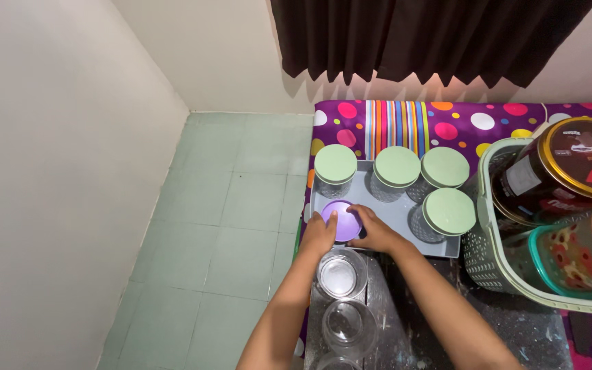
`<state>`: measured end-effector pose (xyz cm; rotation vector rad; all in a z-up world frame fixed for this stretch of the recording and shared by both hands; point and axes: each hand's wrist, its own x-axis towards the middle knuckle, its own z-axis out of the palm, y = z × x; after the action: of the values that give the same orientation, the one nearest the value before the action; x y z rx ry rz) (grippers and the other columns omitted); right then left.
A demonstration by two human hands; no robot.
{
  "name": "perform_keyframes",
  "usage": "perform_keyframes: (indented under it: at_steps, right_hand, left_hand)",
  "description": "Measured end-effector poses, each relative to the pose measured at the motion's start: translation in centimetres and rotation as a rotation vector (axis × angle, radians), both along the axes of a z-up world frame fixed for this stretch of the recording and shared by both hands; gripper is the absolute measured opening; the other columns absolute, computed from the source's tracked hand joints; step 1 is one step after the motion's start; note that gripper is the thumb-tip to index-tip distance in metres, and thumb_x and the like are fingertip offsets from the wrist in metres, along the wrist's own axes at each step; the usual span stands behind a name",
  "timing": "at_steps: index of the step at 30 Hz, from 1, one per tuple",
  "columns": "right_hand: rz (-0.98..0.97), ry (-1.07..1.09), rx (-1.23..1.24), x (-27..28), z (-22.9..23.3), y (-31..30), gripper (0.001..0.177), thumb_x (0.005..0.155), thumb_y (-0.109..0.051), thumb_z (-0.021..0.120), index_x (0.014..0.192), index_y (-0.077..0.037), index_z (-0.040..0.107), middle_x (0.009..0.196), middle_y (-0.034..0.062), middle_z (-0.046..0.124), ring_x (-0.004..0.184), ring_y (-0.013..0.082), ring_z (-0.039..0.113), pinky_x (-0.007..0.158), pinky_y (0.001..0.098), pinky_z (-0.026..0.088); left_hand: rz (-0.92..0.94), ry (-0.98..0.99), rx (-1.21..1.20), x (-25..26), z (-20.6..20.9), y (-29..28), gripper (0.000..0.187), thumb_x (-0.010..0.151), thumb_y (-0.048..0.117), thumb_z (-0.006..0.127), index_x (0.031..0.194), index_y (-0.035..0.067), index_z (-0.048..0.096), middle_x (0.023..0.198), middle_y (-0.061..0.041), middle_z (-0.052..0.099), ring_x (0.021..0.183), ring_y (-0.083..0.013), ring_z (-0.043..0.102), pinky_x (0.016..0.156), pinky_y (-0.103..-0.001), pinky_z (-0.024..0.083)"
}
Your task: The person opens multiple small plastic containers with green and purple lids, removes the lids, and places the containers and lids into separate piles on a tray. The person also opens larger containers with orange and teal lids and a metal tin, separating lids from bodies and arranging them on the table.
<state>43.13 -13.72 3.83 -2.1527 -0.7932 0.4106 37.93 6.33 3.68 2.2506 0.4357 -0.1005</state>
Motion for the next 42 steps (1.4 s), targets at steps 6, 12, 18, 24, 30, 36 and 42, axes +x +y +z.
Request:
perform_keyframes:
  at_steps: [6, 12, 18, 24, 30, 36, 42]
  right_hand:
    - [-0.106, -0.023, -0.118, -0.1, 3.5, -1.5, 0.072, 0.074, -0.03, 0.086, 0.134, -0.009, 0.052, 0.135, 0.0184, 0.056, 0.129, 0.0337, 0.054, 0.108, 0.0414, 0.045]
    - [-0.254, -0.335, -0.041, 3.2, 8.9, 1.9, 0.058, 0.082, -0.036, 0.081, 0.126, -0.005, 0.06, 0.123, 0.0194, 0.064, 0.119, 0.0357, 0.061, 0.102, 0.0451, 0.049]
    - [-0.349, -0.399, -0.349, 6.9, 14.1, 8.7, 0.111, 0.064, -0.053, 0.092, 0.149, -0.008, 0.037, 0.148, 0.0319, 0.038, 0.135, 0.0485, 0.038, 0.108, 0.0542, 0.039]
    - [-0.35, -0.277, -0.499, 7.2, 12.2, 10.9, 0.121, 0.061, -0.054, 0.093, 0.156, -0.015, 0.029, 0.152, 0.0304, 0.029, 0.139, 0.0483, 0.034, 0.108, 0.0551, 0.039]
    - [-0.378, -0.415, -0.292, 7.0, 11.6, 9.7, 0.11, 0.062, -0.045, 0.092, 0.154, -0.017, 0.039, 0.142, 0.0309, 0.041, 0.133, 0.0491, 0.043, 0.108, 0.0513, 0.043]
    - [-0.38, -0.461, -0.11, 5.3, 18.3, 6.3, 0.107, 0.062, -0.048, 0.091, 0.15, -0.012, 0.041, 0.137, 0.0359, 0.043, 0.129, 0.0528, 0.044, 0.105, 0.0536, 0.041]
    - [-0.342, -0.424, -0.108, -1.5, 25.3, 1.2, 0.103, 0.061, -0.047, 0.089, 0.147, -0.014, 0.045, 0.138, 0.0313, 0.045, 0.13, 0.0497, 0.043, 0.108, 0.0545, 0.039]
  left_hand:
    - [0.026, -0.072, 0.043, -2.7, 5.0, 1.4, 0.061, 0.097, 0.047, 0.054, 0.129, -0.004, 0.058, 0.135, -0.028, 0.055, 0.12, -0.0439, 0.058, 0.102, -0.048, 0.047]
    - [0.117, -0.242, -0.038, -2.7, 5.8, 2.3, 0.056, 0.092, 0.039, 0.066, 0.129, -0.002, 0.057, 0.139, -0.021, 0.049, 0.124, -0.0397, 0.056, 0.104, -0.045, 0.046]
    - [0.067, -0.338, -0.053, 0.8, 3.5, 2.3, 0.064, 0.086, 0.036, 0.075, 0.131, -0.004, 0.054, 0.14, -0.026, 0.044, 0.125, -0.0436, 0.054, 0.105, -0.046, 0.046]
    - [0.036, -0.298, -0.061, 2.4, 1.2, 1.8, 0.081, 0.082, 0.034, 0.083, 0.139, -0.004, 0.041, 0.145, -0.027, 0.038, 0.13, -0.0456, 0.049, 0.109, -0.046, 0.044]
    - [0.039, -0.294, -0.096, 2.5, 3.2, 1.7, 0.1, 0.07, 0.032, 0.09, 0.146, 0.002, 0.032, 0.15, -0.024, 0.032, 0.135, -0.0444, 0.045, 0.111, -0.046, 0.042]
    - [-0.049, -0.53, -0.046, 2.8, 10.5, 1.4, 0.125, 0.06, 0.039, 0.096, 0.155, 0.004, 0.023, 0.157, -0.023, 0.029, 0.144, -0.0429, 0.036, 0.115, -0.049, 0.039]
    - [-0.246, -0.705, 0.065, -0.1, 17.9, -0.9, 0.131, 0.056, 0.049, 0.095, 0.158, 0.005, 0.024, 0.16, -0.022, 0.034, 0.148, -0.0418, 0.036, 0.118, -0.056, 0.032]
